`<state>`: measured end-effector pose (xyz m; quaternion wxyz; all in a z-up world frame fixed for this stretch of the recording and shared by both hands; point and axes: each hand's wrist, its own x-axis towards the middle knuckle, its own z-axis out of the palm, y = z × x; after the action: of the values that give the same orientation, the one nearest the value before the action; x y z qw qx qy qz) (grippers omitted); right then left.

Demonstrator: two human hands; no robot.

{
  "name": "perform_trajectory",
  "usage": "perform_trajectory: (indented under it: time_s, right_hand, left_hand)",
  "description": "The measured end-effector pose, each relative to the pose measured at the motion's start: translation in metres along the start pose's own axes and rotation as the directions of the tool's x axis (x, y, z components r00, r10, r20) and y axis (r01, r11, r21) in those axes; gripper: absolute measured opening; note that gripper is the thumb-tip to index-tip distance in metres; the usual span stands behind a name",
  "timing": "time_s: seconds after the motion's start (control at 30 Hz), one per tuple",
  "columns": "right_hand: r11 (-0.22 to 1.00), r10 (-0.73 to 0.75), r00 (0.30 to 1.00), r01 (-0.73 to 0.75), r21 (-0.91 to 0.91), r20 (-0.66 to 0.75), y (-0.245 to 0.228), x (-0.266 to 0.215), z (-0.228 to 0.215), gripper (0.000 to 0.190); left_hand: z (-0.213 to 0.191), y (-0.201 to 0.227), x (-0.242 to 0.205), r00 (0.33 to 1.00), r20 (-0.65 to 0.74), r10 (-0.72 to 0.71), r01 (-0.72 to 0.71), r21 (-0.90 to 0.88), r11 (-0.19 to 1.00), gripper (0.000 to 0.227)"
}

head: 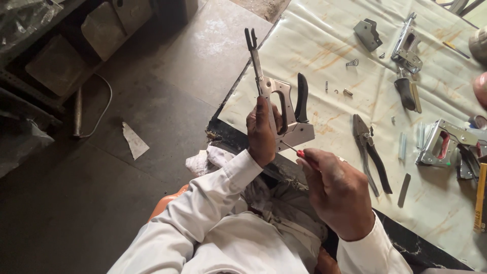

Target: The person repairs a staple gun at a workbench. They hold the tool, use a red-handled screwdriver to loosen and tighten its screws, manipulate its handle and metal components, and reassemble the parts by hand.

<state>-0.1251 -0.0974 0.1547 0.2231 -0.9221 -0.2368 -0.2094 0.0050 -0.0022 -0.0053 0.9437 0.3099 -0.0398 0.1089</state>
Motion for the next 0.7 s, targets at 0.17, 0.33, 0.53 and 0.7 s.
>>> perform_trajectory:
  time_s: [0.17,0.33,0.53,0.7]
  right_hand:
    - [0.999,-0.010,0.999,0.012,0.049,-0.039,0.001,-0.007,0.006,0.017]
    - [0.986,-0.165,0.982,0.165,-0.010,-0.090,0.003,-0.016,0.004,0.021]
    - [0.996,0.047,0.954,-0.022,0.086,-0.295,0.044,-0.023,-0.014,0.017]
    - [0.599,0.732,0.677,-0.695,0.399,0.081,0.149,0.004,-0.013,0.027]
  left_hand:
    - [0.000,0.003,-0.001,0.999,-0.029,-0.033,0.034,0.028,0.999,0.053]
    - [0.001,-0.002,0.003,0.976,-0.162,-0.147,0.155,0.039,0.987,0.044]
    - [-0.004,-0.006,0.009,0.968,-0.195,-0.158,0.165,0.019,0.986,0.045]
    - [0.009,0.016,0.002,0.985,-0.161,-0.055,0.086,0.194,0.977,0.060]
